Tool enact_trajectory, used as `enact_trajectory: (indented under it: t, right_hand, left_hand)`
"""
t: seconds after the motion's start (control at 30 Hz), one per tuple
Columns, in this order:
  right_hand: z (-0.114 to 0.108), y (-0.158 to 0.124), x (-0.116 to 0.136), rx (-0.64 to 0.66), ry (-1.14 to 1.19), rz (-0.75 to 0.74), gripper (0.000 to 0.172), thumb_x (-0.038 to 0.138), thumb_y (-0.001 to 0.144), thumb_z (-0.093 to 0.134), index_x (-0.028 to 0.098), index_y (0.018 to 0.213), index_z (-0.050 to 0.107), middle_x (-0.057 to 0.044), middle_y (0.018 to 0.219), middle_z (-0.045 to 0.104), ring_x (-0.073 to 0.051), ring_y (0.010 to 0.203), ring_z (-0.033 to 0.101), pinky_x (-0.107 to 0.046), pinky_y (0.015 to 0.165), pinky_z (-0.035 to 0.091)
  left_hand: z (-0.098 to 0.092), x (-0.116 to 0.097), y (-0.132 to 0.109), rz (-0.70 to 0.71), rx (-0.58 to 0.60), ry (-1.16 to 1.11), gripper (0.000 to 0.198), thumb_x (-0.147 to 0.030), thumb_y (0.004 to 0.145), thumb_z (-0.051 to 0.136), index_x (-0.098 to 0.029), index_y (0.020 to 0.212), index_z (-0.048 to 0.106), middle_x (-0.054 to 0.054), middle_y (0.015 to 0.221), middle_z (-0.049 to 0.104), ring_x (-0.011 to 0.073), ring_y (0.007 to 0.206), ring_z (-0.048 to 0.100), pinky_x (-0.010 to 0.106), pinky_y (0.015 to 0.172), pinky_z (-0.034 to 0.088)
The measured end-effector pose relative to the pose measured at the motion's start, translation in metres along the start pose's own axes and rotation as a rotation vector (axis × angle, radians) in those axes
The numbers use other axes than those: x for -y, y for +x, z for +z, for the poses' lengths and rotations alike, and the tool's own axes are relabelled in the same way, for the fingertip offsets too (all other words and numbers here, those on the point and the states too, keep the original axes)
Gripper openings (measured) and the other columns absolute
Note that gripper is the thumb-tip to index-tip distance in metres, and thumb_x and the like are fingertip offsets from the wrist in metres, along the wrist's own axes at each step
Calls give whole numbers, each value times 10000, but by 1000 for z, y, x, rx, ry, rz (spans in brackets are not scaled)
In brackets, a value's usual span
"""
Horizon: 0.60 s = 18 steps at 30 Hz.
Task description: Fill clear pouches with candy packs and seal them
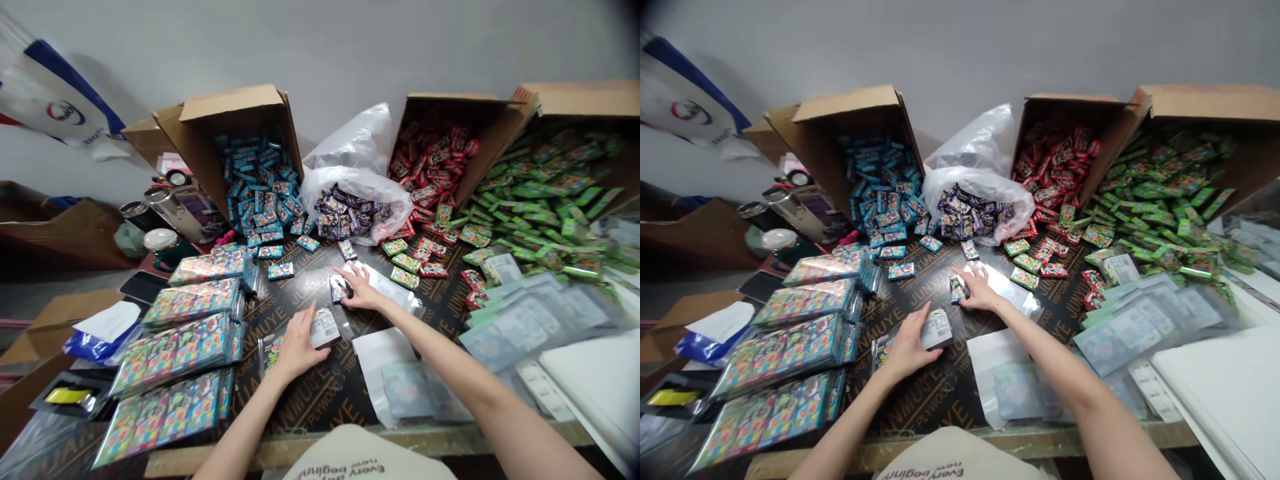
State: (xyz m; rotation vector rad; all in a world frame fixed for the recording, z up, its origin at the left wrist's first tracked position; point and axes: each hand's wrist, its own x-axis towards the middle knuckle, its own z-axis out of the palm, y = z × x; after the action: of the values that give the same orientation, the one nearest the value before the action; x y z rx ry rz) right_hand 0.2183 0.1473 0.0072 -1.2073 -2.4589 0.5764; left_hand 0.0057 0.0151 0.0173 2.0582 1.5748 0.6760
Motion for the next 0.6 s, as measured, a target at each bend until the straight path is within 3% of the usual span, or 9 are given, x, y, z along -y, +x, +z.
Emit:
enact_trajectory:
  t: [0.07,0.17,0.23,0.33,0.43,0.53,0.6]
  right_hand:
    - [0,3,-2,-9,63,-61,821,306,629,618,222,1360,251,-104,1312,440,-298,1212,369,-506,1014,89]
    - [-10,-9,11,-91,113,-151,857,344,644,647,187,1369,217,-129,1320,421,-267,1158,427,-431,973,225]
    - [-20,-22,23,-27,90,-218,872,364,640,675,194,1367,225,-133,1289,452,-265,1128,450,-410,931,269]
    - [-33,-38,36,142,64,-290,858,336,633,697,214,1355,249,-123,1235,499,-264,1098,472,-420,923,260]
    - [-39,-44,36,209,125,-320,854,317,638,689,203,1352,234,-114,1258,481,-243,1114,464,-407,956,232]
    - [-37,-48,32,200,175,-323,860,367,650,678,195,1353,214,-110,1312,430,-236,1165,424,-391,989,197]
    - [-32,-53,34,97,157,-251,900,449,632,682,196,1354,208,-123,1341,396,-264,1221,356,-426,1015,123]
  left_hand:
    - [1,4,0,-30,-15,22,940,-278,574,668,-169,1373,186,120,1204,451,276,1116,427,436,956,342]
    - [-2,9,2,-85,-64,35,969,-274,590,659,-173,1389,120,114,1178,466,268,1087,446,428,941,353]
    - [-5,9,6,-88,-93,34,993,-269,597,654,-176,1395,71,109,1167,470,265,1078,447,427,937,354]
    - [-6,6,14,-24,-75,24,1022,-243,585,658,-186,1396,39,100,1162,470,265,1083,438,433,944,344]
    - [-4,0,20,62,8,-26,1024,-224,577,666,-203,1394,50,93,1182,462,259,1101,430,425,957,338]
    - [-2,-4,25,111,56,-63,997,-241,603,659,-208,1394,53,91,1198,449,248,1108,431,407,961,344]
    - [0,-4,29,107,27,-48,983,-264,623,652,-205,1395,45,88,1189,454,244,1098,439,403,956,350]
